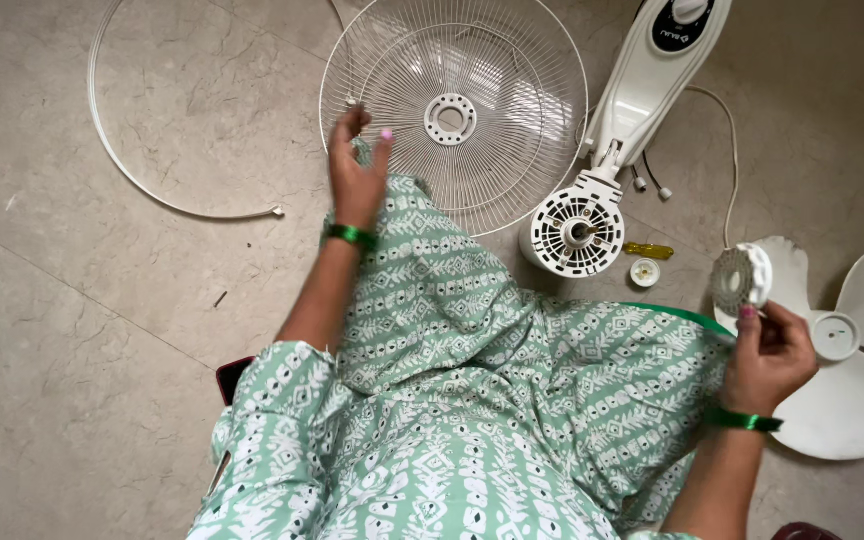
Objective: The person assembles a white electric fan by attaching the fan blades to the motor hub, securing them with a cap, and then fitting the front wire cage over the blades. The person handles the fan blades, motor hub, front cage, and a small cap by hand.
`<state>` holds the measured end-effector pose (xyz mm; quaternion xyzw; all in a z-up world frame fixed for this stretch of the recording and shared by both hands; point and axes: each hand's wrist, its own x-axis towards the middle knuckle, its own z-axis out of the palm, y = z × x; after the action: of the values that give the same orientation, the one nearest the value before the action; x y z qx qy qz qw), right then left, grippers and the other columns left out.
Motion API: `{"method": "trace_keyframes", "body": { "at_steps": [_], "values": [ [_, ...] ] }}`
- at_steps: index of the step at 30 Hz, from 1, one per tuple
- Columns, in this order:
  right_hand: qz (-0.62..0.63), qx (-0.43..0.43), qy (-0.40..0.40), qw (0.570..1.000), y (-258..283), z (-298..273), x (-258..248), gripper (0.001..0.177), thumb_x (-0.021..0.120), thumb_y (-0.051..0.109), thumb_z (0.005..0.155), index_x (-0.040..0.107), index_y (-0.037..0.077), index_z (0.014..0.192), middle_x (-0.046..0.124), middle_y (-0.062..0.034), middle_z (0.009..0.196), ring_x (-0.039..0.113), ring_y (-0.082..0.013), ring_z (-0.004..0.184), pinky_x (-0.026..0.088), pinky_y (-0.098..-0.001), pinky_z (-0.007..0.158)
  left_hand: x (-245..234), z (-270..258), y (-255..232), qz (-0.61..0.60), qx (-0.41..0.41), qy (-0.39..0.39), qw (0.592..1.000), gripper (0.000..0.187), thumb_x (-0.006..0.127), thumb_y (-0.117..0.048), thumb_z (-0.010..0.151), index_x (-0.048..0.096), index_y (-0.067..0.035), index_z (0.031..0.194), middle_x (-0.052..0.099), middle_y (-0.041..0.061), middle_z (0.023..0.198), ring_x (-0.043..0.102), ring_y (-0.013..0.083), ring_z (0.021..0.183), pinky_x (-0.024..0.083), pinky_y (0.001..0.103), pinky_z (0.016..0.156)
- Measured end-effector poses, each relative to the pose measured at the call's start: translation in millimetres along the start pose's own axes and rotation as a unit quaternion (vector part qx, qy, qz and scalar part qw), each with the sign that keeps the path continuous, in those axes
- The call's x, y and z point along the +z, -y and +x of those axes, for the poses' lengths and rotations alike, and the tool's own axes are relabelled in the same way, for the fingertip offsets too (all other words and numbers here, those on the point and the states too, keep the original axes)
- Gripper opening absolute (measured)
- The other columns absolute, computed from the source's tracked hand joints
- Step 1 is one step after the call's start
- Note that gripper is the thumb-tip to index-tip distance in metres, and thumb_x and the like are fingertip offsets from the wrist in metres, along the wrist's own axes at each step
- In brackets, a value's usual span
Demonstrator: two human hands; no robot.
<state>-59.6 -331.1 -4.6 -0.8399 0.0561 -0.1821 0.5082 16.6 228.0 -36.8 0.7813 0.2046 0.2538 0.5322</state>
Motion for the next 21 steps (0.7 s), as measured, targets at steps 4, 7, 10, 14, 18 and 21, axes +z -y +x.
{"method": "trace_keyframes", "body": {
  "at_steps": [4,7,10,14,18,21],
  "values": [
    [-0.297,-0.081,0.079,0.948,-34,39,5,0.011,0.079,0.014,0.098,0.079,0.008,0.107,0.073,-0.0112,0.109,0.07,-0.0258,0.096,0.057,-0.0368,0.085,-32,79,79,-0.097,-0.149,-0.015,0.984,0.032,0.072,-0.018,0.1,0.067,0.01,0.115,0.071,0.009,0.097,0.062,0.0188,0.086,0.053,0.037,0.079],
    [-0.408,-0.023,0.144,0.901,-54,52,17,0.012,0.08,0.024,0.095,0.082,0.016,0.102,0.074,-0.0087,0.111,0.07,-0.0313,0.096,0.056,-0.0437,0.087,-32,82,112,0.005,-0.336,0.081,0.938,0.04,0.075,-0.023,0.094,0.064,0.013,0.108,0.071,0.018,0.093,0.071,0.0253,0.084,0.056,0.039,0.074],
    [-0.436,0.021,0.204,0.876,-66,59,29,0.015,0.079,0.028,0.092,0.083,0.019,0.103,0.074,-0.0085,0.114,0.07,-0.0333,0.099,0.056,-0.0458,0.09,-29,76,114,0.104,-0.261,0.142,0.949,0.037,0.077,-0.026,0.087,0.069,0.006,0.102,0.074,0.017,0.093,0.073,0.0228,0.086,0.055,0.034,0.074],
    [-0.487,0.085,0.289,0.82,-75,70,40,0.02,0.079,0.026,0.09,0.083,0.023,0.109,0.075,-0.0107,0.115,0.071,-0.0348,0.102,0.057,-0.0466,0.093,-26,68,105,0.052,-0.255,0.061,0.964,0.035,0.076,-0.025,0.082,0.065,0.004,0.097,0.077,0.016,0.084,0.076,0.0229,0.075,0.06,0.035,0.066],
    [-0.481,0.086,0.296,0.821,-75,70,44,0.028,0.081,0.027,0.085,0.082,0.022,0.112,0.072,-0.0129,0.121,0.069,-0.0358,0.108,0.055,-0.0473,0.096,-22,77,95,-0.003,-0.32,0.002,0.947,0.048,0.075,-0.039,0.097,0.065,0.008,0.097,0.073,0.017,0.084,0.072,0.0241,0.069,0.058,0.038,0.06],
    [-0.462,0.013,0.244,0.853,-72,64,44,0.029,0.079,0.029,0.089,0.08,0.018,0.115,0.07,-0.0161,0.123,0.067,-0.0373,0.109,0.054,-0.0481,0.095,-21,85,96,-0.078,-0.312,0.026,0.947,0.037,0.059,-0.036,0.103,0.067,-0.001,0.101,0.072,0.013,0.086,0.071,0.0216,0.066,0.059,0.036,0.057]
  ]
}}
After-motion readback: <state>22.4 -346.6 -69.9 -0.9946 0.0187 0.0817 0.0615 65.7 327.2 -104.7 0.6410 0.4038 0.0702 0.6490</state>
